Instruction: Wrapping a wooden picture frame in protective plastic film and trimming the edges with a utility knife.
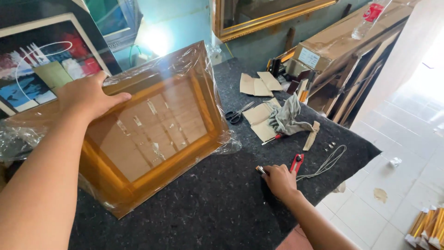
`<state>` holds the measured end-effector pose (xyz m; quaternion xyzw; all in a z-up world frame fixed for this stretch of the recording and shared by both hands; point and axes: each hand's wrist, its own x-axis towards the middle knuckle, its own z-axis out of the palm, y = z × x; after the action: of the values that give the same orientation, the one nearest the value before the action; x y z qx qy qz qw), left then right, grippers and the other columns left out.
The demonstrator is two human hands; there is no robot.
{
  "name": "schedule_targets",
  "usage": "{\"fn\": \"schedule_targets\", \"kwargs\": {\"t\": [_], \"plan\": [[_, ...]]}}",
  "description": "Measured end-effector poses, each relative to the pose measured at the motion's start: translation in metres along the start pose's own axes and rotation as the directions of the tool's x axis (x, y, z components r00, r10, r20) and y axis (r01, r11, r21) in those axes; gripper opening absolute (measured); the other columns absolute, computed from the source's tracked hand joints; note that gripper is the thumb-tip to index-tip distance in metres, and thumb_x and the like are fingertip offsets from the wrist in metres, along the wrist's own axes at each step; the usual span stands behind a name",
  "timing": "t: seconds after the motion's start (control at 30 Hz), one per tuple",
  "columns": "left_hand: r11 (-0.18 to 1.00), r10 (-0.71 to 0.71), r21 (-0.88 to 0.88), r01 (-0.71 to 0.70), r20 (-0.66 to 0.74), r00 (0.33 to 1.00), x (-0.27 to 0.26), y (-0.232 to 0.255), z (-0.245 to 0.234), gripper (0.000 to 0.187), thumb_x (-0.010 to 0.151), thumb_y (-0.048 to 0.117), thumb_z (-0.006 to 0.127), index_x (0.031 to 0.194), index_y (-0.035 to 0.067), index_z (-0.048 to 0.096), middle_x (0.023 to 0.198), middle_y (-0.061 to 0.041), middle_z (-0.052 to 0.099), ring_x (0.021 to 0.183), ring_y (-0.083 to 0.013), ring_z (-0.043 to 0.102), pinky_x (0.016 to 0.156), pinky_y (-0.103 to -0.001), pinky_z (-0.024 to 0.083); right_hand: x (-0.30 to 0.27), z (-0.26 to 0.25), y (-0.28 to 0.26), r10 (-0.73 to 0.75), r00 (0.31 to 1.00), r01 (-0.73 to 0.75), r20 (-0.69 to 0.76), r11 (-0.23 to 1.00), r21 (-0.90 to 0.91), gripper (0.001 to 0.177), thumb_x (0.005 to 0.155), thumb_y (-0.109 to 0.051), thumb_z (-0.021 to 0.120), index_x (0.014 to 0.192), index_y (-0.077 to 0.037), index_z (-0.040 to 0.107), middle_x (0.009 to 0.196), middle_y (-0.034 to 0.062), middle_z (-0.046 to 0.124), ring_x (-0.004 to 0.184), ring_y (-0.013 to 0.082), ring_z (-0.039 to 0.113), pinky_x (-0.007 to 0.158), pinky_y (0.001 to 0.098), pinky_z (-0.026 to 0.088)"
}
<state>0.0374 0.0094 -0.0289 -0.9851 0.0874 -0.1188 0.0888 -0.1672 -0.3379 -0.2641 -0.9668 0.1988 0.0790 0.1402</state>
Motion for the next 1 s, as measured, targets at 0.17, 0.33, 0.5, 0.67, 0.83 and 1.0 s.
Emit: {"fn": "schedule_targets", "kwargs": {"t": [0.17, 0.33, 0.5, 0.67, 0.83, 1.0], "plan": [[1.0, 0.008, 0.03, -0.008, -0.01, 1.0, 0.008, -0.003, 0.005, 0.077, 0.074, 0.077, 0.038, 0.119, 0.015, 0.05, 0.097, -0.009, 0.064, 0.085, -0.0295, 0.062, 0.055, -0.034, 0.049, 0.011, -0.012, -0.004, 0.062, 0.998, -0.063, 0.005, 0.998, 0.007, 0.032, 0.081, -0.036, 0.055, 0.111, -0.025, 0.056, 0.115, -0.0016, 0.051, 0.111, 0.0252, 0.043, 0.088, 0.0491, 0.034], [0.999, -0.039, 0.011, 0.038, 0.039, 0.999, 0.006, 0.005, -0.007, 0.082, 0.072, 0.076, 0.039, 0.126, 0.016, 0.046, 0.1, -0.01, 0.065, 0.083, -0.0288, 0.064, 0.052, -0.033, 0.048, 0.03, -0.045, -0.023, 0.066, 0.998, -0.065, -0.008, 0.994, 0.084, 0.035, 0.08, -0.039, 0.053, 0.112, -0.024, 0.058, 0.121, -0.0009, 0.05, 0.116, 0.025, 0.041, 0.088, 0.055, 0.033], [0.997, -0.076, -0.014, 0.077, 0.075, 0.994, -0.008, 0.014, -0.025, 0.072, 0.074, 0.073, 0.042, 0.117, 0.015, 0.049, 0.098, -0.009, 0.063, 0.086, -0.0286, 0.062, 0.055, -0.033, 0.049, 0.093, -0.055, -0.042, -0.05, 0.994, 0.067, -0.097, 0.982, 0.177, 0.036, 0.078, -0.038, 0.057, 0.112, -0.024, 0.057, 0.12, -0.0029, 0.053, 0.114, 0.0208, 0.045, 0.087, 0.053, 0.036], [0.981, -0.101, -0.149, 0.122, 0.137, 0.985, -0.028, 0.031, -0.052, 0.065, 0.073, 0.064, 0.047, 0.116, 0.016, 0.051, 0.113, -0.018, 0.059, 0.106, -0.0369, 0.055, 0.085, -0.045, 0.042, 0.157, -0.081, -0.084, -0.19, 0.967, 0.247, -0.17, 0.861, 0.444, 0.072, 0.069, -0.057, 0.061, 0.126, -0.017, 0.046, 0.126, 0.0102, 0.051, 0.117, 0.0305, 0.045, 0.097, 0.0475, 0.037], [0.972, -0.174, -0.136, 0.19, 0.122, 0.977, -0.038, 0.044, -0.061, 0.059, 0.077, 0.063, 0.042, 0.114, 0.019, 0.053, 0.11, -0.013, 0.061, 0.102, -0.032, 0.058, 0.083, -0.041, 0.043, 0.173, -0.097, -0.116, -0.348, 0.924, 0.364, -0.159, 0.673, 0.645, 0.076, 0.065, -0.054, 0.067, 0.127, -0.016, 0.043, 0.124, 0.0077, 0.052, 0.117, 0.0291, 0.045, 0.097, 0.0449, 0.038], [0.964, -0.219, -0.133, 0.229, 0.084, 0.972, -0.05, 0.056, -0.064, 0.062, 0.076, 0.062, 0.044, 0.119, 0.018, 0.052, 0.109, -0.01, 0.062, 0.1, -0.0307, 0.059, 0.082, -0.039, 0.043, 0.159, -0.073, -0.12, -0.363, 0.927, 0.295, -0.1, 0.537, 0.791, 0.058, 0.068, -0.045, 0.068, 0.11, -0.008, 0.054, 0.108, 0.0155, 0.058, 0.108, 0.0323, 0.052, 0.09, 0.0454, 0.043]]}}
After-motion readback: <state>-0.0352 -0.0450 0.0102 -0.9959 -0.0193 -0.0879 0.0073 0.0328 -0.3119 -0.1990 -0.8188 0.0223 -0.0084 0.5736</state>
